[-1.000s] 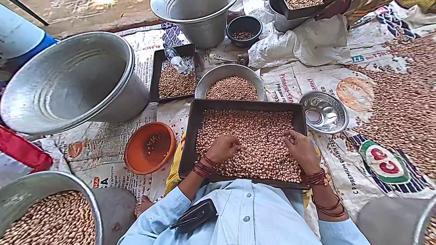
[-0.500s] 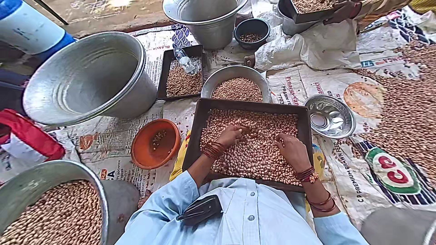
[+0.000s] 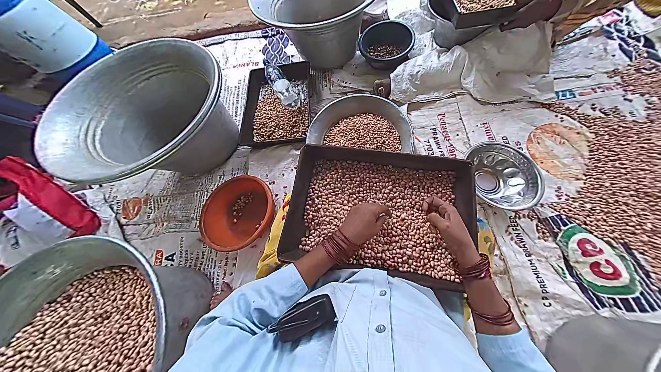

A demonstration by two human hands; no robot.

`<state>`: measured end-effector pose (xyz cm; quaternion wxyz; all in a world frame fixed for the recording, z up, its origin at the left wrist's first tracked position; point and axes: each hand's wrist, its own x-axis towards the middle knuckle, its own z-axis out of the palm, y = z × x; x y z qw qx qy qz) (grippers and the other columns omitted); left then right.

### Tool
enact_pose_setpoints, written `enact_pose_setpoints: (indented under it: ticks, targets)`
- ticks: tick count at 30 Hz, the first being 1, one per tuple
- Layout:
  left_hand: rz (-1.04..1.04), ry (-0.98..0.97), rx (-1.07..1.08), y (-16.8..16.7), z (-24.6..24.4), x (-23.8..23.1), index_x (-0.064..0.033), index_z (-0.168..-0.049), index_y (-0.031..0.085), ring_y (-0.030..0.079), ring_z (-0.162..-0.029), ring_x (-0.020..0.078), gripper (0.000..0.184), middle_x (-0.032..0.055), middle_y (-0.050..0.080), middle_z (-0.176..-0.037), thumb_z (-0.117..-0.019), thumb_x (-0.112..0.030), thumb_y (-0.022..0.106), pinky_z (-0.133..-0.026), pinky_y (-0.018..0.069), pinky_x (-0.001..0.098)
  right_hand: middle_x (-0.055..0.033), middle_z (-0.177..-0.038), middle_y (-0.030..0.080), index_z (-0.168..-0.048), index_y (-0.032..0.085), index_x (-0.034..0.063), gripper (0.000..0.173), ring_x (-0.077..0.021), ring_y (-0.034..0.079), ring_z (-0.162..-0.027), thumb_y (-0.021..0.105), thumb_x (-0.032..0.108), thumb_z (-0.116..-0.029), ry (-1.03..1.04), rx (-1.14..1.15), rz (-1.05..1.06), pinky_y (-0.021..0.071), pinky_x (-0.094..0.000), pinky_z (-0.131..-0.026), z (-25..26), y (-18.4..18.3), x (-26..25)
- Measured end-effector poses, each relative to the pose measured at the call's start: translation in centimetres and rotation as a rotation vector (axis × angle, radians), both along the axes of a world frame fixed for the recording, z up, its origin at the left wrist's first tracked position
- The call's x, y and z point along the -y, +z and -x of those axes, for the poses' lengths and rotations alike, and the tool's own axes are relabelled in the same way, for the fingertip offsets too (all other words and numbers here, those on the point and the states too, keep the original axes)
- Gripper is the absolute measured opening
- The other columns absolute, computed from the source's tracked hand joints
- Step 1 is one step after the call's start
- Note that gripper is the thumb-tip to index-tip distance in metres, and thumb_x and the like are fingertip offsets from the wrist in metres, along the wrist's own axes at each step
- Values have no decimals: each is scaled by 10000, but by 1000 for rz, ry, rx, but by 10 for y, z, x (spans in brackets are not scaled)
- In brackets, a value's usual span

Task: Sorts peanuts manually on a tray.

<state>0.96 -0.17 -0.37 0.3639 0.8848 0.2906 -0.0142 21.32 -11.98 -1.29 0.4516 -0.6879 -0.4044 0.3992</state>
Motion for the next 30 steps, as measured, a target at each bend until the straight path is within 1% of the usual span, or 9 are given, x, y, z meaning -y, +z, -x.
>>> enact_pose_setpoints:
  ticks: [6, 9, 12, 14, 17, 20, 23, 26, 30]
  targets:
    - [-112, -168, -146, -4, -15, 3, -31, -1254, 690, 674, -1137, 410, 297, 227, 699, -1211, -1055, -110, 484, -940, 514, 583, -212, -1010, 713, -1112, 757, 42, 235, -379, 703, -929, 636, 195, -980, 186, 690, 158, 543, -545, -810, 32, 1, 4]
    - [-93, -166, -124, -6, -13, 2, -22, -1228, 692, 683, -1103, 415, 285, 228, 706, -1173, -1039, -113, 498, -917, 518, 593, -233, -1052, 703, -1135, 748, 29, 242, -414, 706, -942, 641, 185, -983, 229, 778, 217, 551, -565, -791, 43, -1, -2]
    - [114, 19, 83, -9, 1, -14, -30, -1145, 720, 593, -732, 214, 235, 100, 656, -822, -979, -161, 616, -723, 501, 408, -242, -1074, 696, -1149, 739, 22, 242, -422, 701, -958, 643, 171, -985, 266, 785, 276, 541, -575, -795, 49, 0, -7]
    - [366, 161, 229, -3, 19, -29, -11, -1140, 658, 484, -672, 31, 236, -7, 580, -816, -961, -128, 557, -659, 432, 233, -245, -1080, 695, -1145, 736, 18, 241, -428, 700, -963, 640, 167, -982, 276, 785, 282, 538, -584, -787, 50, 0, -8]
    - [478, 137, 230, 5, 44, -35, -9, -1120, 649, 466, -663, -17, 290, -35, 589, -865, -922, -94, 456, -615, 400, 192, -222, -1121, 694, -1178, 727, 46, 263, -403, 691, -1006, 627, 208, -997, 298, 739, 347, 525, -575, -832, 46, 3, -10]
    - [371, 2, 101, 1, 60, -19, -40, -1083, 717, 467, -589, 25, 190, -13, 601, -757, -973, -127, 588, -574, 418, 232, -197, -1097, 704, -1171, 734, 64, 277, -365, 688, -999, 649, 255, -988, 311, 638, 375, 520, -555, -867, 37, 3, -13]
    - [180, -32, 13, 1, 65, -2, -41, -1096, 754, 628, -750, 239, 188, 146, 708, -909, -961, -144, 672, -761, 526, 447, 29, -714, 545, -1014, 717, 86, 187, -66, 460, -586, 661, 250, -944, 160, 326, 109, 395, -257, -570, 26, -10, -9]
    - [99, -32, -6, 0, 64, 8, -38, -1103, 752, 694, -916, 331, 200, 187, 726, -1040, -954, -154, 684, -875, 540, 531, 95, -774, 541, -1015, 561, 92, 120, 22, 465, -560, 484, 94, -923, 35, -201, -77, 399, -154, -514, 26, -8, -4]
    - [58, -69, -26, 1, 61, 14, -11, -1096, 736, 697, -973, 366, 200, 204, 723, -1058, -974, -141, 646, -896, 531, 556, 68, -810, 565, -1033, 672, 59, 182, 26, 461, -624, 557, 98, -897, 282, 49, -2, 394, -173, -579, 41, 4, 6]
